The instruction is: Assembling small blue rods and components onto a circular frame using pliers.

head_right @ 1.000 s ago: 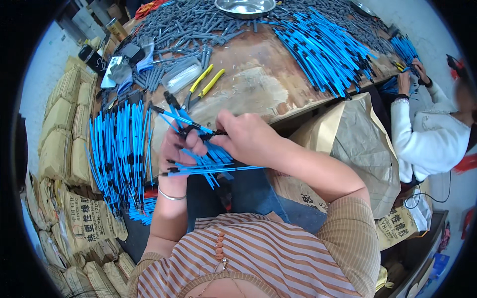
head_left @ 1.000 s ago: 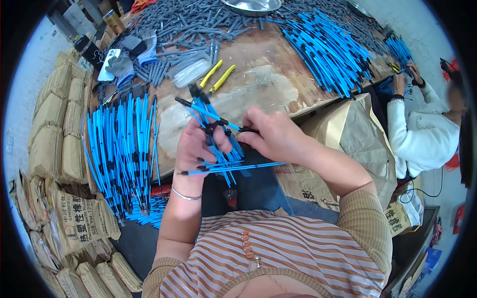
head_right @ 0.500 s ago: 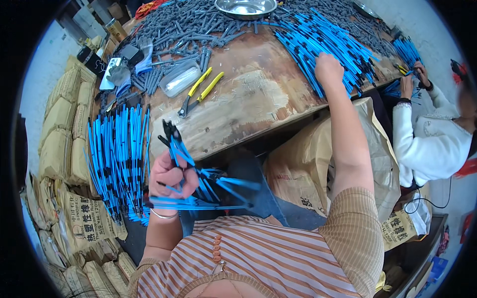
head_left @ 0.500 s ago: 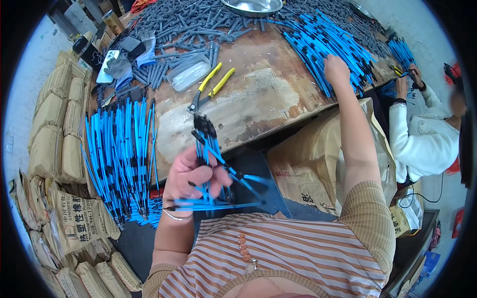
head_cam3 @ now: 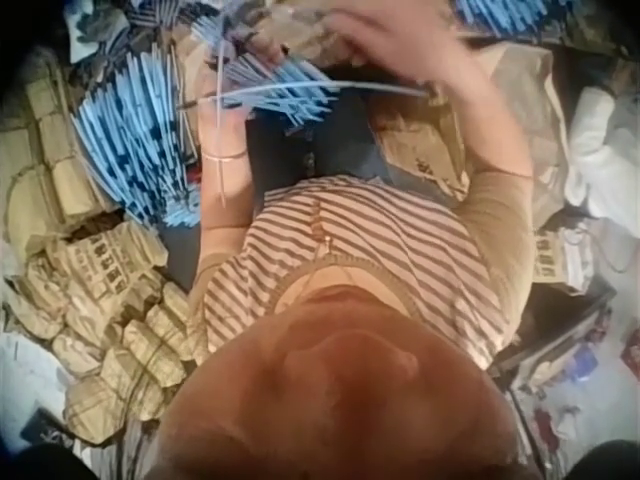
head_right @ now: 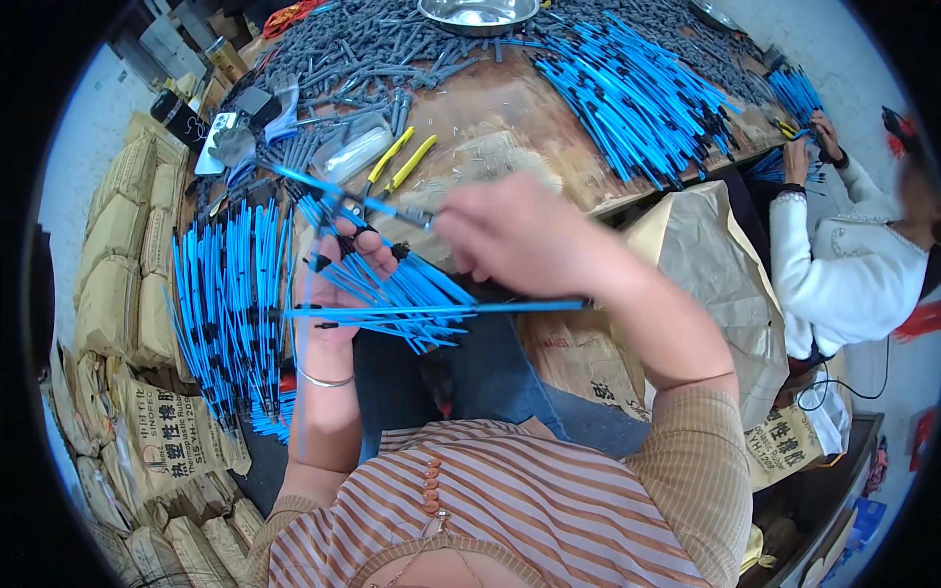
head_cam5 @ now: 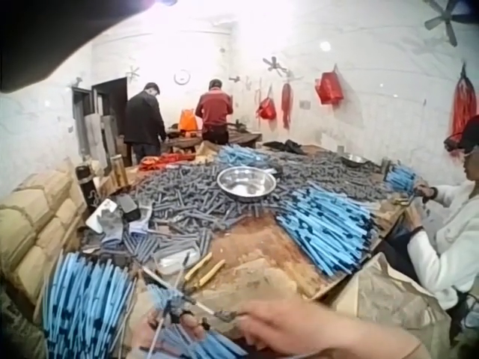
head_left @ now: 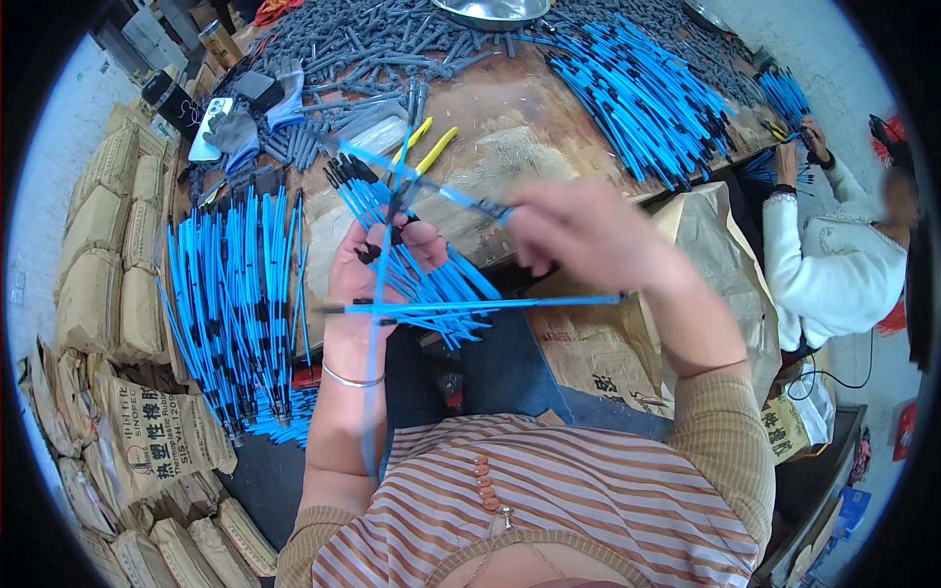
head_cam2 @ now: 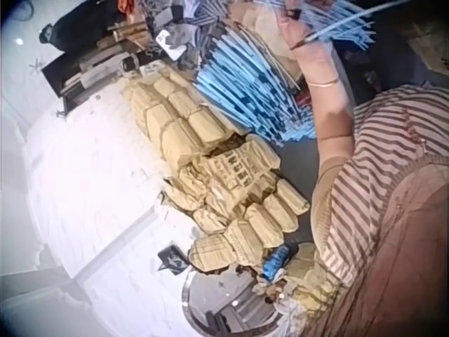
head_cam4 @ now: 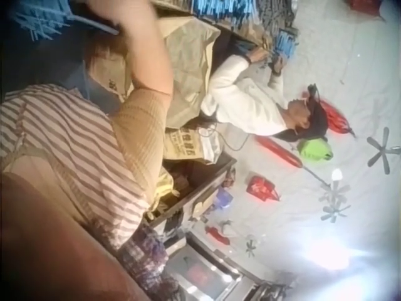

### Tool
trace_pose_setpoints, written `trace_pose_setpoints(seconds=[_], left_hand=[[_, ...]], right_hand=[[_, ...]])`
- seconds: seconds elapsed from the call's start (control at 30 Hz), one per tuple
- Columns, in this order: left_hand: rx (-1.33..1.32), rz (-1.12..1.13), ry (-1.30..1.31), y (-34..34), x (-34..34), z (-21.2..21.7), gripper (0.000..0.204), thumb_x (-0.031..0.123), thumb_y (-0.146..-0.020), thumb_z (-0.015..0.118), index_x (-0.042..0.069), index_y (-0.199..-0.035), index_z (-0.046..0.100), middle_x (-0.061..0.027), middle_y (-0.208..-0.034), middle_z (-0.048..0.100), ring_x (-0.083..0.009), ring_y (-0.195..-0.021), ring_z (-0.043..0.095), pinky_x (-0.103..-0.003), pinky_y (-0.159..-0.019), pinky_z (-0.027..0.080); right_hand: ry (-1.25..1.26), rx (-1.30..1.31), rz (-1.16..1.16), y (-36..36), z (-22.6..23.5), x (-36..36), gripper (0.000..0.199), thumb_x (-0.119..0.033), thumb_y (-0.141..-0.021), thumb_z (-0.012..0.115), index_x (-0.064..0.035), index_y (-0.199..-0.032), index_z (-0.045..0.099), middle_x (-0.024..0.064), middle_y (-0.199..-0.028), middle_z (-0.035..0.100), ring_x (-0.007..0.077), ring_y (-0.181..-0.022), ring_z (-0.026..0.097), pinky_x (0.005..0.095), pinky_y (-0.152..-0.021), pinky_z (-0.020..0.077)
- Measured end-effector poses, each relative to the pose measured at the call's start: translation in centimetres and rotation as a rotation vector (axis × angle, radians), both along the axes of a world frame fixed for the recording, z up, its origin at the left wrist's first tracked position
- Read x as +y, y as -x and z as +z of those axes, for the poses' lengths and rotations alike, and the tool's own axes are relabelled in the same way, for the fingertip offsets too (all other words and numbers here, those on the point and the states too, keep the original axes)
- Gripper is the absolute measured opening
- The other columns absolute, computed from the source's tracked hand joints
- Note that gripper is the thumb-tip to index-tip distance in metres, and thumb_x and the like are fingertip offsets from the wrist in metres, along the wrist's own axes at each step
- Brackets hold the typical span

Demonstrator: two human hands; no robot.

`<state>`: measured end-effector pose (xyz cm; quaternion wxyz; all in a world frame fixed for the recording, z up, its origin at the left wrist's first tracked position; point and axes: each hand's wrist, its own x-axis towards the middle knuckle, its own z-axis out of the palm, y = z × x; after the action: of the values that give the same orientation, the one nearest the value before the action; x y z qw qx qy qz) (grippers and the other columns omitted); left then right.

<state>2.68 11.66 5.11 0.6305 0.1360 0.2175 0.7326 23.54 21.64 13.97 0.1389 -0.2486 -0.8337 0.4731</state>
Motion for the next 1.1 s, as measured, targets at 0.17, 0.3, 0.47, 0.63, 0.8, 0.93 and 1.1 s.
trace_pose_setpoints(seconds=[0.17, 0.3, 0.47, 0.63, 0.8, 0.93, 1.1], left_hand=[[0.044, -0.203, -0.365, 0.3, 0.1, -1.6, 0.027, -0.005, -0.084, 0.055, 0.003, -0.110, 0.056, -0.0191, -0.084, 0.065, -0.0281, -0.071, 0.064, -0.036, -0.068, 0.054], [0.304, 0.062, -0.190, -0.8, -0.8, 0.1, 0.032, -0.008, -0.081, 0.055, 0.003, -0.110, 0.056, -0.0185, -0.083, 0.065, -0.0259, -0.069, 0.064, -0.033, -0.067, 0.053], [0.531, 0.141, -0.076, -2.2, -2.0, 1.2, 0.035, -0.009, -0.079, 0.056, 0.003, -0.112, 0.055, -0.0182, -0.081, 0.064, -0.0237, -0.066, 0.062, -0.030, -0.065, 0.052], [0.576, 0.122, -0.056, -1.6, -4.1, 1.9, 0.036, -0.009, -0.079, 0.056, 0.003, -0.113, 0.054, -0.0179, -0.080, 0.064, -0.0232, -0.065, 0.061, -0.029, -0.064, 0.051], [0.376, 0.046, -0.237, -0.3, -5.9, 1.4, 0.036, -0.009, -0.080, 0.055, 0.002, -0.113, 0.053, -0.0183, -0.082, 0.065, -0.0245, -0.069, 0.063, -0.031, -0.067, 0.052], [0.365, 0.070, -0.271, 0.3, -7.5, 0.6, 0.034, -0.007, -0.080, 0.057, 0.001, -0.112, 0.053, -0.0185, -0.085, 0.066, -0.0253, -0.073, 0.065, -0.031, -0.070, 0.053], [0.525, 0.202, -0.126, -0.9, -7.0, -0.4, 0.029, -0.004, -0.081, 0.059, 0.001, -0.109, 0.054, -0.0186, -0.087, 0.067, -0.0253, -0.076, 0.066, -0.030, -0.072, 0.053]], right_hand=[[-0.309, -0.047, -0.006, 0.8, -4.7, -0.1, 0.015, -0.013, -0.087, 0.057, -0.0023, -0.096, 0.063, 0.0036, -0.069, 0.064, 0.0171, -0.057, 0.058, 0.0273, -0.054, 0.0454], [-0.405, -0.070, -0.552, -1.3, -6.4, 9.4, 0.025, -0.020, -0.084, 0.060, -0.0046, -0.103, 0.064, 0.0093, -0.084, 0.067, 0.0195, -0.068, 0.059, 0.0308, -0.066, 0.0479], [-1.133, -0.618, -0.961, -6.9, -12.7, 20.1, 0.031, -0.030, -0.085, 0.057, -0.0072, -0.105, 0.060, 0.0111, -0.085, 0.065, 0.0352, -0.074, 0.060, 0.0423, -0.073, 0.0493], [-1.298, -0.726, -0.862, -5.6, -12.3, 19.5, 0.031, -0.029, -0.084, 0.059, -0.0043, -0.103, 0.058, 0.0127, -0.083, 0.064, 0.0343, -0.077, 0.061, 0.0429, -0.072, 0.0484], [-1.176, -0.354, -0.669, -2.2, -7.7, 14.3, 0.029, -0.024, -0.084, 0.058, -0.0035, -0.105, 0.056, 0.0139, -0.083, 0.065, 0.0335, -0.071, 0.061, 0.0394, -0.065, 0.0479], [-0.604, -0.175, -0.344, 1.8, -4.2, 8.9, 0.030, -0.018, -0.083, 0.058, -0.0021, -0.108, 0.053, 0.0157, -0.081, 0.065, 0.0329, -0.065, 0.060, 0.0368, -0.059, 0.0464], [-0.827, -0.175, -0.294, 2.7, -12.4, 12.4, 0.031, -0.023, -0.082, 0.062, -0.0047, -0.106, 0.053, 0.0121, -0.082, 0.062, 0.0324, -0.065, 0.057, 0.0388, -0.062, 0.0474]])
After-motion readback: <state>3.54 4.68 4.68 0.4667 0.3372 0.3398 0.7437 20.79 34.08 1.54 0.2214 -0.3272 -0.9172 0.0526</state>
